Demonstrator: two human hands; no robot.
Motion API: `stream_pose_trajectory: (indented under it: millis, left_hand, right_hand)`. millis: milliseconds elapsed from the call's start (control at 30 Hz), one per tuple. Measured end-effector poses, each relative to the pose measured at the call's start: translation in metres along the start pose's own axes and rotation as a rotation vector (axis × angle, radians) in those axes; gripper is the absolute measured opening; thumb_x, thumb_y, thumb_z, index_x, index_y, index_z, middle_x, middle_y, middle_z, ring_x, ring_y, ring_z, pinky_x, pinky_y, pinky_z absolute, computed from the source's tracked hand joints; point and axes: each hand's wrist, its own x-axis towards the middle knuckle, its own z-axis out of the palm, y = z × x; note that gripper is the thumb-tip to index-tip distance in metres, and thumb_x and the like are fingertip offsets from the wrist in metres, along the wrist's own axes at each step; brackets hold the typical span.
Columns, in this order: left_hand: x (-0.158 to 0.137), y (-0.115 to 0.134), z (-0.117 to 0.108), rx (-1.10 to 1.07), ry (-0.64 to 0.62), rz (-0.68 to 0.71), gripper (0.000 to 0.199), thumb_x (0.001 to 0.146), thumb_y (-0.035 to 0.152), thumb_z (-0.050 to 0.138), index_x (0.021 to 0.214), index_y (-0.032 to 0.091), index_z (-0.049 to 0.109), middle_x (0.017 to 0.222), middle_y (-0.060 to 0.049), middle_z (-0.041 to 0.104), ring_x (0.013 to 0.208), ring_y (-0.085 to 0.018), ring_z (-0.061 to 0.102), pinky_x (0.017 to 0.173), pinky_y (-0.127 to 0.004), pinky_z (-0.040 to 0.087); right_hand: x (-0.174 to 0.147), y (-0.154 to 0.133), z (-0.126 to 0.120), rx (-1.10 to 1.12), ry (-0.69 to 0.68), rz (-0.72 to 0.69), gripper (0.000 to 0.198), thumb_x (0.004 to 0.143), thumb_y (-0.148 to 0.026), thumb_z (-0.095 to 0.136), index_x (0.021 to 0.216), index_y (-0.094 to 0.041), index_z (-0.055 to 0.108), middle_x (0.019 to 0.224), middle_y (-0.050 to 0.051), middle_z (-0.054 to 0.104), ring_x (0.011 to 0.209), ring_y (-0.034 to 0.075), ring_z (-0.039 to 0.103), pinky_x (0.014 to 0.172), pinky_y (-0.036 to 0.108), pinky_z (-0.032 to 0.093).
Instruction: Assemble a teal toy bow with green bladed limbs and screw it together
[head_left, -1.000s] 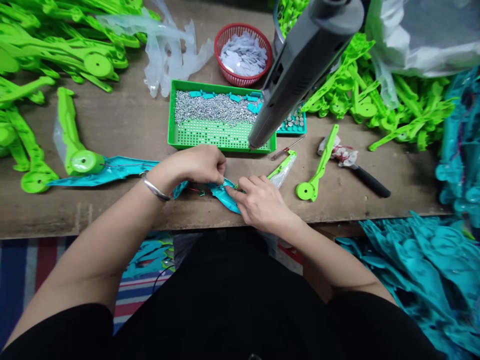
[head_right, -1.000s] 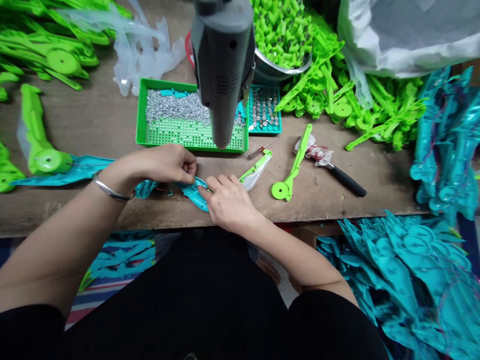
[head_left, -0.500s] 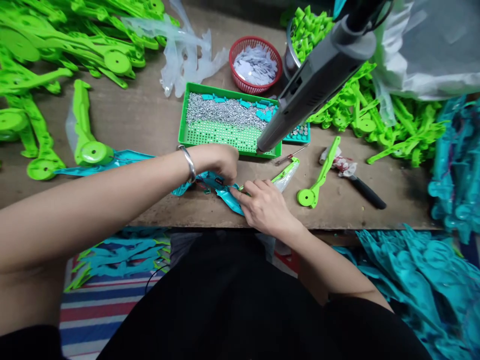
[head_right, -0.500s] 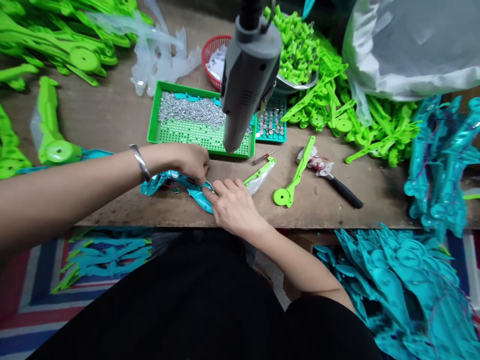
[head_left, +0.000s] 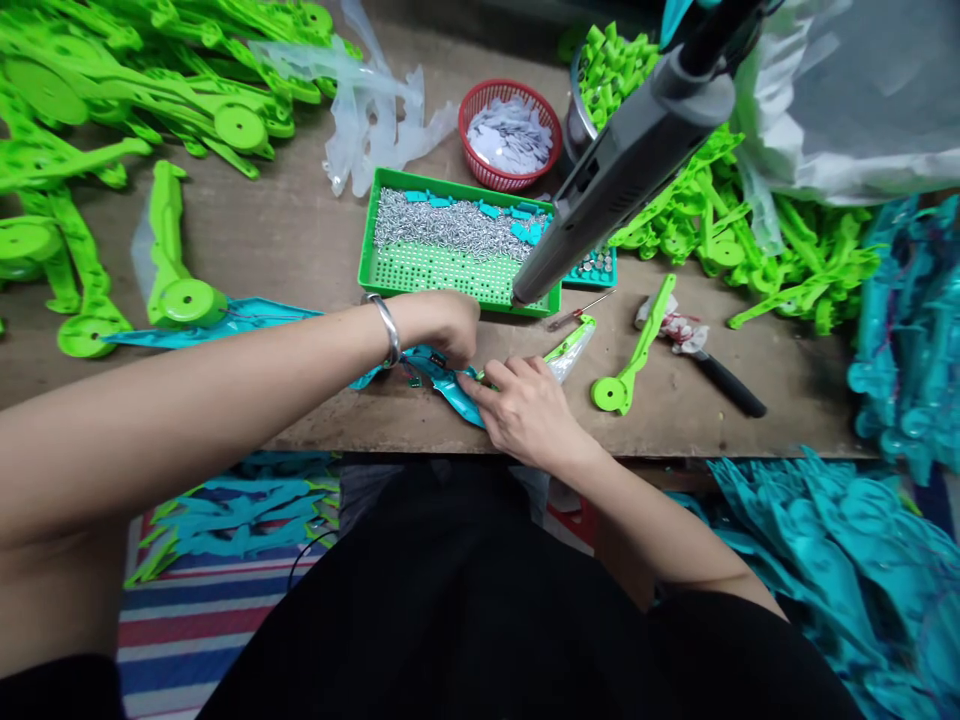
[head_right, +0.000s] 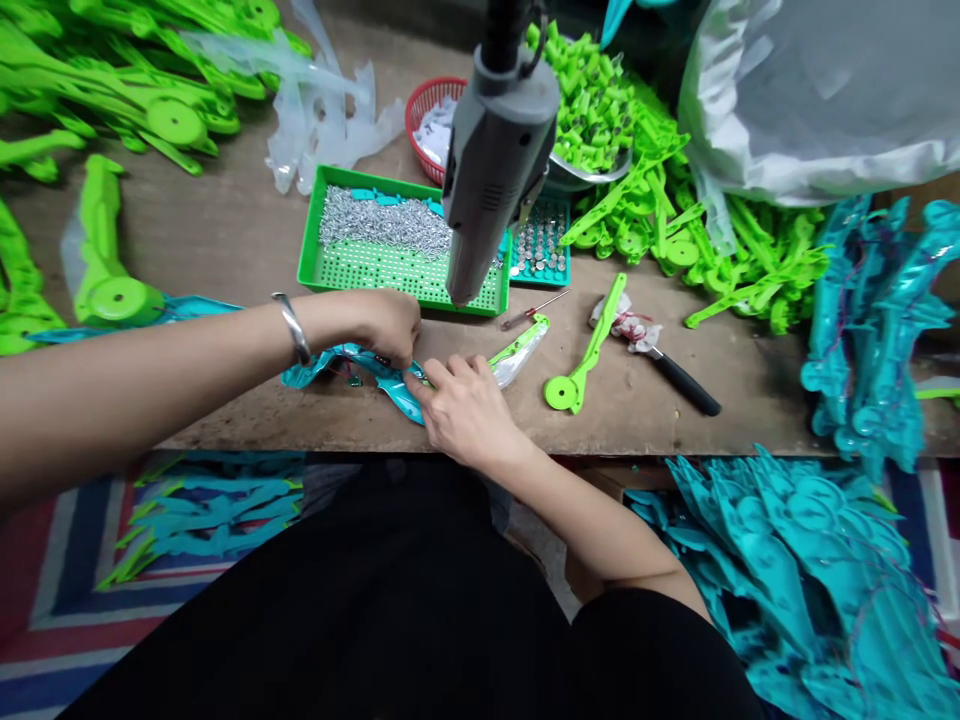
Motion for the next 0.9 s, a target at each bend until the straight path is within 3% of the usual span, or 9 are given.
stream_pose_trajectory:
  millis: [167, 300, 400, 500, 567, 633, 733, 900]
  left_hand:
    - [-0.013, 0.0, -0.002, -0.04, 0.04, -0.019, 0.011, 0.054, 0.017, 0.064, 0.061, 0.02, 0.071, 0.056, -0.005, 0.064, 0.066, -0.024, 0.062, 0.065, -0.032, 0.045]
    - [-0.025, -0.009, 0.012, -0.087, 0.208, 0.062, 0.016, 0.063, 0.018, 0.06, 0.072, 0.021, 0.072, 0.069, -0.006, 0.071, 0.069, -0.023, 0.064, 0.065, -0.029, 0.045]
    - [-0.038, -0.022, 0.023, -0.127, 0.337, 0.174, 0.026, 0.073, 0.02, 0.054, 0.089, 0.023, 0.075, 0.09, -0.006, 0.076, 0.081, -0.022, 0.068, 0.071, -0.029, 0.046]
    - [-0.06, -0.036, 0.025, -0.278, 0.39, 0.19, 0.03, 0.083, 0.028, 0.052, 0.103, 0.026, 0.074, 0.087, -0.002, 0.076, 0.074, -0.02, 0.068, 0.068, -0.028, 0.046]
    - [-0.077, -0.039, 0.025, -0.409, 0.518, 0.131, 0.03, 0.087, 0.034, 0.052, 0.106, 0.025, 0.073, 0.08, -0.001, 0.076, 0.066, -0.018, 0.066, 0.063, -0.028, 0.046]
    - [-0.093, -0.034, 0.031, -0.503, 0.758, 0.06, 0.029, 0.091, 0.035, 0.051, 0.108, 0.024, 0.071, 0.087, 0.0, 0.076, 0.068, -0.017, 0.067, 0.064, -0.028, 0.048]
    - [-0.103, -0.014, 0.058, -0.484, 1.046, 0.08, 0.024, 0.097, 0.031, 0.049, 0.109, 0.021, 0.066, 0.105, -0.003, 0.075, 0.086, -0.018, 0.069, 0.078, -0.031, 0.052]
    - [-0.08, 0.015, 0.122, -0.303, 1.141, 0.382, 0.024, 0.094, 0.01, 0.05, 0.114, 0.017, 0.061, 0.116, -0.01, 0.073, 0.11, -0.021, 0.066, 0.097, -0.037, 0.05]
  right_hand:
    - [0.001, -0.003, -0.002, 0.005, -0.008, 0.019, 0.034, 0.096, -0.023, 0.047, 0.125, -0.021, 0.064, 0.097, 0.009, 0.061, 0.085, 0.024, 0.044, 0.074, 0.04, 0.022]
    - [-0.001, -0.006, -0.004, 0.029, -0.002, 0.029, 0.038, 0.097, -0.027, 0.045, 0.13, -0.019, 0.062, 0.097, 0.011, 0.06, 0.086, 0.025, 0.044, 0.073, 0.04, 0.023]
    - [-0.003, -0.008, -0.004, 0.043, 0.005, 0.041, 0.039, 0.097, -0.029, 0.044, 0.13, -0.018, 0.061, 0.099, 0.012, 0.06, 0.087, 0.026, 0.045, 0.073, 0.04, 0.024]
    - [-0.003, -0.01, -0.003, 0.055, 0.018, 0.049, 0.039, 0.097, -0.029, 0.044, 0.129, -0.017, 0.062, 0.1, 0.013, 0.061, 0.088, 0.026, 0.047, 0.074, 0.041, 0.026]
    - [-0.003, -0.01, -0.004, 0.075, 0.029, 0.051, 0.039, 0.096, -0.029, 0.045, 0.129, -0.015, 0.061, 0.1, 0.013, 0.062, 0.087, 0.026, 0.049, 0.075, 0.04, 0.027]
    - [-0.004, -0.006, -0.006, 0.133, 0.035, 0.052, 0.039, 0.093, -0.025, 0.046, 0.128, -0.014, 0.061, 0.099, 0.012, 0.064, 0.086, 0.025, 0.052, 0.076, 0.04, 0.03]
    - [-0.013, 0.009, -0.011, 0.27, 0.096, 0.1, 0.039, 0.087, -0.016, 0.046, 0.123, -0.012, 0.061, 0.098, 0.01, 0.068, 0.087, 0.023, 0.057, 0.081, 0.037, 0.036]
    - [-0.032, 0.039, -0.014, 0.326, 0.283, 0.267, 0.047, 0.079, -0.009, 0.046, 0.126, -0.01, 0.053, 0.104, 0.008, 0.072, 0.093, 0.022, 0.061, 0.089, 0.035, 0.04]
